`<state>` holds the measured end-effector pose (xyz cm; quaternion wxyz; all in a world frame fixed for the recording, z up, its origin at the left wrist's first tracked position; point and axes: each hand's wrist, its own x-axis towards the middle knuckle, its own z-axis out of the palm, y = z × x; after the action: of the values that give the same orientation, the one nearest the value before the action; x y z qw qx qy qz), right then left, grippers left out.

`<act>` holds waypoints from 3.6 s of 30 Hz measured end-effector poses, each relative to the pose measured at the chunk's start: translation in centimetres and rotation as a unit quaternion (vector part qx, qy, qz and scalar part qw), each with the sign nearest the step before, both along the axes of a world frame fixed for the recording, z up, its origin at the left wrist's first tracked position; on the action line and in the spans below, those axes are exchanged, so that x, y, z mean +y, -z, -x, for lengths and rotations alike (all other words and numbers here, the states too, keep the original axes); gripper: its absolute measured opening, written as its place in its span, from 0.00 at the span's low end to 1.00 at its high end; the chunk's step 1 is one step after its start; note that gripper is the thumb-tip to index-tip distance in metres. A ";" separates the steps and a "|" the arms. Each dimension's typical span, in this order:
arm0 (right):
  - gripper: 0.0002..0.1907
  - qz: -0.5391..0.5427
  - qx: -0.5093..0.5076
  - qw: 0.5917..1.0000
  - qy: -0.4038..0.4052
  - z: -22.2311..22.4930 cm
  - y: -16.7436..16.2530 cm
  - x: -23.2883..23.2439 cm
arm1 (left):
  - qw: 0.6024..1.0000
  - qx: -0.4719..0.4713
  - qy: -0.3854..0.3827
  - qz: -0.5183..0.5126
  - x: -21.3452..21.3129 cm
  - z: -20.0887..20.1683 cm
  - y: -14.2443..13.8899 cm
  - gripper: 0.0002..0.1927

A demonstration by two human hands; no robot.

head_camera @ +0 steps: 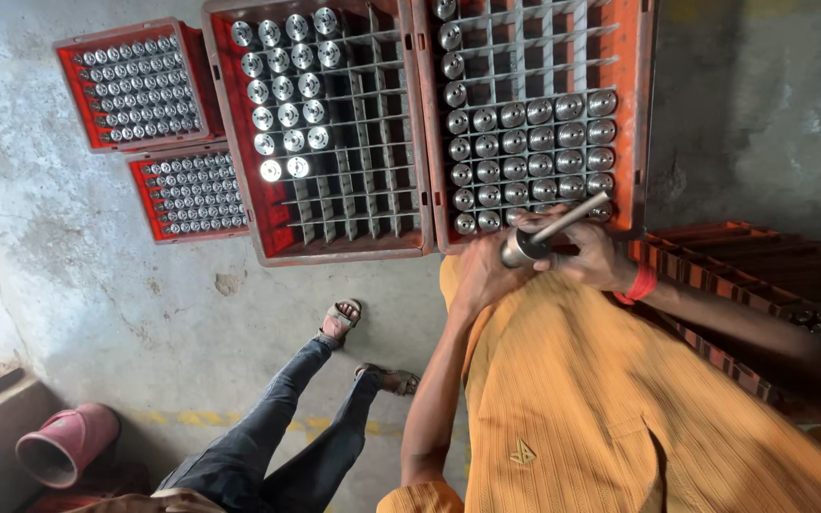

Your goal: The person picks cup-shaped metal parts one at a time from red grid trays on the floor, fits each part onto a handheld shaft tool, and places it back into the tray. After filling the tray, the person lifts the loaded tray and carries it across the floor.

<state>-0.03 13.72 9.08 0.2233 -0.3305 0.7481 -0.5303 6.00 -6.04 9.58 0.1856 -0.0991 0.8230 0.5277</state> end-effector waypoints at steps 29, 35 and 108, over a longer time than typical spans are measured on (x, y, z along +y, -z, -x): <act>0.26 0.207 -0.255 0.870 0.368 -3.5 5.2 8.2 | 0.877 0.266 -0.178 0.357 -17.4 6.9 8.6 0.15; 0.25 0.130 -0.225 0.892 0.370 -4.5 3.8 7.1 | 0.902 0.080 -0.163 0.391 -28.3 2.5 8.3 0.33; 0.31 0.147 -0.254 0.870 0.396 -3.4 5.5 9.5 | 0.947 0.273 -0.063 0.154 -8.2 12.5 9.2 0.19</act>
<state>3.39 23.25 3.56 0.1260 0.1110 0.6472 -0.7436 -6.49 -14.22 0.38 -0.0974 -0.0299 0.9057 0.4115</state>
